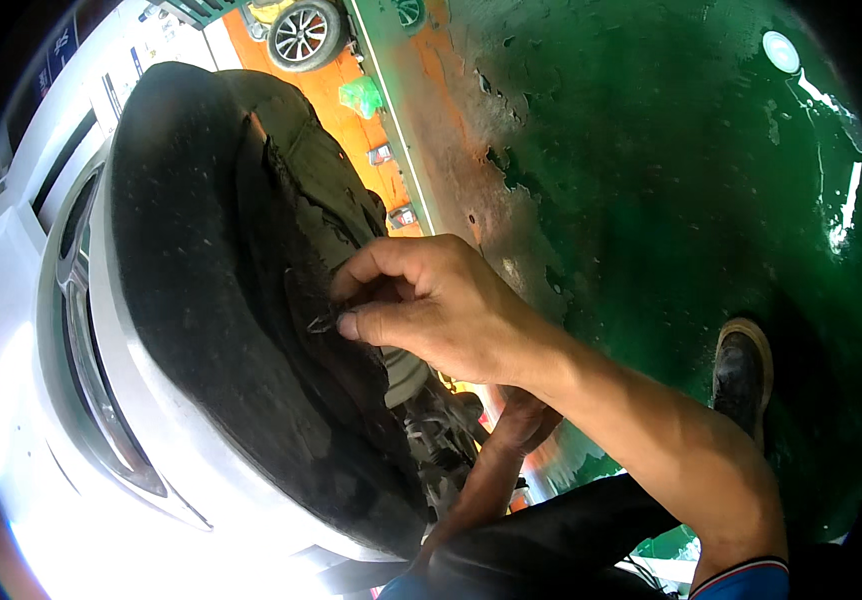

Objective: The person works on the front wheel well of a white car, using a screwdriver to remove fasteners from the plastic liner. The person then pulls the liner away from the wheel arch to expose the brake assembly and suspension components.

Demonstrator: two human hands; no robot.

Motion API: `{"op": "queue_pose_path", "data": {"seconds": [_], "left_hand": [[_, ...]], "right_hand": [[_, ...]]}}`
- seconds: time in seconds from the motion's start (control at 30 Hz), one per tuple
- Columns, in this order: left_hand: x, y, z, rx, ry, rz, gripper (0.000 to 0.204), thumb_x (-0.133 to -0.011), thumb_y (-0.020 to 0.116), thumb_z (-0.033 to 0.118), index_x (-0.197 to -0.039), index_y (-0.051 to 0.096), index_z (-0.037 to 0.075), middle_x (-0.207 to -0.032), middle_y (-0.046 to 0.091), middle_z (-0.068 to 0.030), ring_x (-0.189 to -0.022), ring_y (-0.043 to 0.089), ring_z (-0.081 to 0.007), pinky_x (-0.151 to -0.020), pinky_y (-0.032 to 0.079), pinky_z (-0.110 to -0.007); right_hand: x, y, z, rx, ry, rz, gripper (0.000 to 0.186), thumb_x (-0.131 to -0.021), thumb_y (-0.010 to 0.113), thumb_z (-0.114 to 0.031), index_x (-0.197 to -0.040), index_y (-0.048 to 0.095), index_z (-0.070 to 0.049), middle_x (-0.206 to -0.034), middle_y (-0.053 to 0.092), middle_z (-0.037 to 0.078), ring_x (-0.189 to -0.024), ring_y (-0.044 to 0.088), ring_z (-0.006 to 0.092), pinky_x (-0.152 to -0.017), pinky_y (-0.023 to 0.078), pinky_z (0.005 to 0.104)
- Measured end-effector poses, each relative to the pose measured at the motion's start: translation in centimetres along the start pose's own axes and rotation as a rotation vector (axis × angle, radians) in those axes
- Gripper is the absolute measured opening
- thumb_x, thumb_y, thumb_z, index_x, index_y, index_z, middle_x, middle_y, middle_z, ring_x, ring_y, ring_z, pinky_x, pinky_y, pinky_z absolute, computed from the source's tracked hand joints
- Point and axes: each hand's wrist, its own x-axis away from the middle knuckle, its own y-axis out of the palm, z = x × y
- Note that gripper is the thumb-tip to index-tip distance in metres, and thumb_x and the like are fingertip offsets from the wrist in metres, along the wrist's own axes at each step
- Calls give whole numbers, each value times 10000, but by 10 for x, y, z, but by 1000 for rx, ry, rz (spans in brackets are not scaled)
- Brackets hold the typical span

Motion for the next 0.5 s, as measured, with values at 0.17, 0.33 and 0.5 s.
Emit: {"op": "queue_pose_path", "data": {"seconds": [0.17, 0.33, 0.5], "left_hand": [[-6, -9, -6, 22, -6, -36, 619, -890, 740, 306, -1411, 472, 103, -1424, 504, -49, -1299, 486, -241, -1084, 402, -455], [-7, -15, -14, 35, 2, -56, 635, -870, 761, 316, -1401, 487, 101, -1406, 522, -61, -1275, 508, -245, -1073, 414, -451], [-2, -38, -25, 61, 93, -135, 637, -827, 801, 331, -1356, 548, 82, -1345, 588, -96, -1216, 561, -254, -1040, 448, -435]], "right_hand": [[-1, -4, 2, -21, 19, -29, 192, -845, 699, -77, -981, 686, 59, -834, 700, 137, -772, 665, 169, -708, 523, 293], [0, -2, -3, -42, 79, -65, 194, -851, 702, -79, -988, 688, 58, -844, 704, 134, -778, 669, 167, -720, 533, 297], [-2, 1, 1, -180, 146, -67, 213, -858, 718, -97, -1032, 694, 24, -861, 710, 122, -777, 673, 173, -731, 537, 299]]}}
